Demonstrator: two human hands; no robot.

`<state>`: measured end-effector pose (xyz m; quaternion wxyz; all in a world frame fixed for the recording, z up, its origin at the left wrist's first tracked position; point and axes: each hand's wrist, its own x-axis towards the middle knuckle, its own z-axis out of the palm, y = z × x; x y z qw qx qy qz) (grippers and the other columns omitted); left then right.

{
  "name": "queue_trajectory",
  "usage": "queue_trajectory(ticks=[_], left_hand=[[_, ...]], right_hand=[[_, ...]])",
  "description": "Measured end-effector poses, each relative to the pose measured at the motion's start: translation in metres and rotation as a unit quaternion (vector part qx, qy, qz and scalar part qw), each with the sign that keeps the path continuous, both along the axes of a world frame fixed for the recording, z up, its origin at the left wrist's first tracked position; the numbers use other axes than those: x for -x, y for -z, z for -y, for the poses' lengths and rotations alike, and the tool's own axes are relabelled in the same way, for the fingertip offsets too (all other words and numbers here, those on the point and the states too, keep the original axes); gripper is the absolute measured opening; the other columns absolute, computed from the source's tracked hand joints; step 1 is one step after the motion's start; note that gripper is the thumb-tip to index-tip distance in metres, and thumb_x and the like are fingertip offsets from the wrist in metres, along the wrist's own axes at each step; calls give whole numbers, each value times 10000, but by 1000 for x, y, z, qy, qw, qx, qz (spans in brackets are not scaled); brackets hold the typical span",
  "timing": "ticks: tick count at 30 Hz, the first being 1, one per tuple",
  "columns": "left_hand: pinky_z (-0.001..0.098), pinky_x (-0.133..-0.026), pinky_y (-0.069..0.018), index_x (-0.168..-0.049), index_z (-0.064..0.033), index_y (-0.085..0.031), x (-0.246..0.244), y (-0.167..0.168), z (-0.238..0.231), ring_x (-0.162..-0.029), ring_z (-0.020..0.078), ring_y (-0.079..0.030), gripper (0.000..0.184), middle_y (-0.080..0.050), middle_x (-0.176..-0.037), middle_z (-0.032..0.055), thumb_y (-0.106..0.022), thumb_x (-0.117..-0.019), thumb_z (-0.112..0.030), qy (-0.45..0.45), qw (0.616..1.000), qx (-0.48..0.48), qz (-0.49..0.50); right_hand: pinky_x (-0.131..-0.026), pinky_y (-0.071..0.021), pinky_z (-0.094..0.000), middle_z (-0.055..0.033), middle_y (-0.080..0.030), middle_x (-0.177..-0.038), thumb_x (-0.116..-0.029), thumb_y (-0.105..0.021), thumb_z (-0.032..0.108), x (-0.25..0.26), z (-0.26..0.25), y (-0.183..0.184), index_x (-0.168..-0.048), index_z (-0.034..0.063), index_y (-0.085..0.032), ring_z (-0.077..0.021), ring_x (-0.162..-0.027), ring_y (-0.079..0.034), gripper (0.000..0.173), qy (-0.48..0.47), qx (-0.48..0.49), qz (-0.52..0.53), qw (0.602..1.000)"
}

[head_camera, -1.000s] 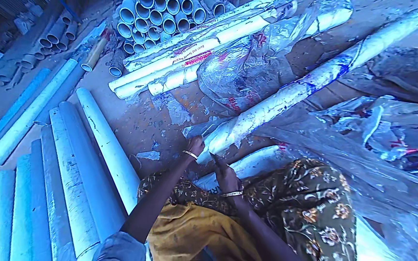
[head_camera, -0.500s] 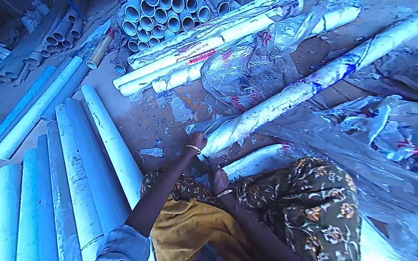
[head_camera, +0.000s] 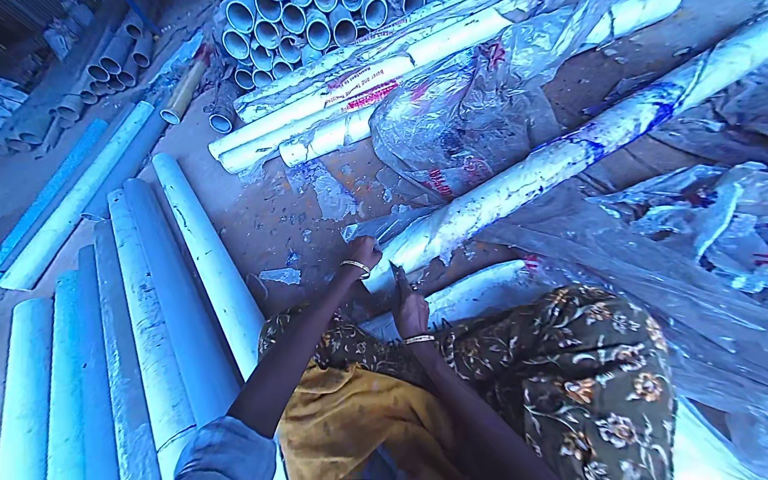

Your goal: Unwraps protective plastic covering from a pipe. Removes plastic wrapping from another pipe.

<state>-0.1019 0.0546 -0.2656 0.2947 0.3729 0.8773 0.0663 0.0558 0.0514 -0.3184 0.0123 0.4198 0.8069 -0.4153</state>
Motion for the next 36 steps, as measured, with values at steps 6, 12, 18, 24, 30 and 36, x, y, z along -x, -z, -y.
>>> queue_trajectory(ticks=[6, 12, 18, 24, 30, 36], left_hand=[[552, -1071, -433, -1162, 87, -687, -2, -3, -2, -1211, 404, -617, 266, -675, -1208, 275, -587, -1024, -117, -3, 1000, 11, -2], [559, -1068, -435, -1145, 83, -697, -3, -5, 0, -1208, 411, -618, 264, -678, -1201, 276, -588, -1023, -123, -6, 1000, 11, -7], [544, -1072, -436, -1161, 74, -699, 2, -4, -1, -1207, 394, -624, 265, -682, -1205, 268, -596, -1019, -124, -10, 1000, 1, 2], [548, -1060, -438, -1127, 93, -694, 3, -3, -1, -1183, 401, -627, 258, -681, -1182, 277, -609, -1015, -124, -17, 1000, -5, 6], [554, -1056, -441, -1143, 95, -690, 5, -3, 1, -1178, 403, -629, 263, -682, -1180, 277, -600, -1019, -119, -15, 1000, -11, 15], [558, -1044, -448, -1120, 101, -692, 11, 1, 1, -1160, 412, -633, 250, -681, -1164, 287, -612, -1011, -109, -20, 999, -25, 21]], right_hand=[[-952, -514, -545, -263, -676, -1240, -1073, -419, 131, -5, 14, -5, -1599, 147, -379, -433, -1097, -681, 528, -74, 32, 41, 996], [-947, -516, -529, -260, -669, -1245, -1096, -362, 154, 5, 5, -8, -1633, 169, -292, -418, -1109, -678, 542, -76, 24, 72, 994], [-923, -522, -547, -267, -688, -1187, -1089, -402, 149, 0, -3, -9, -1600, 134, -372, -435, -1062, -690, 513, -32, 2, 23, 999], [-952, -517, -524, -244, -668, -1250, -1090, -393, 155, -6, 16, -9, -1609, 168, -360, -410, -1101, -678, 520, -93, 34, 50, 994], [-967, -513, -521, -246, -646, -1297, -1096, -376, 162, 3, 11, -13, -1628, 183, -307, -407, -1136, -668, 537, -109, 35, 90, 989], [-908, -523, -551, -261, -689, -1190, -1096, -378, 166, 4, -4, -9, -1606, 187, -371, -433, -1058, -690, 511, -53, -2, 47, 997]])
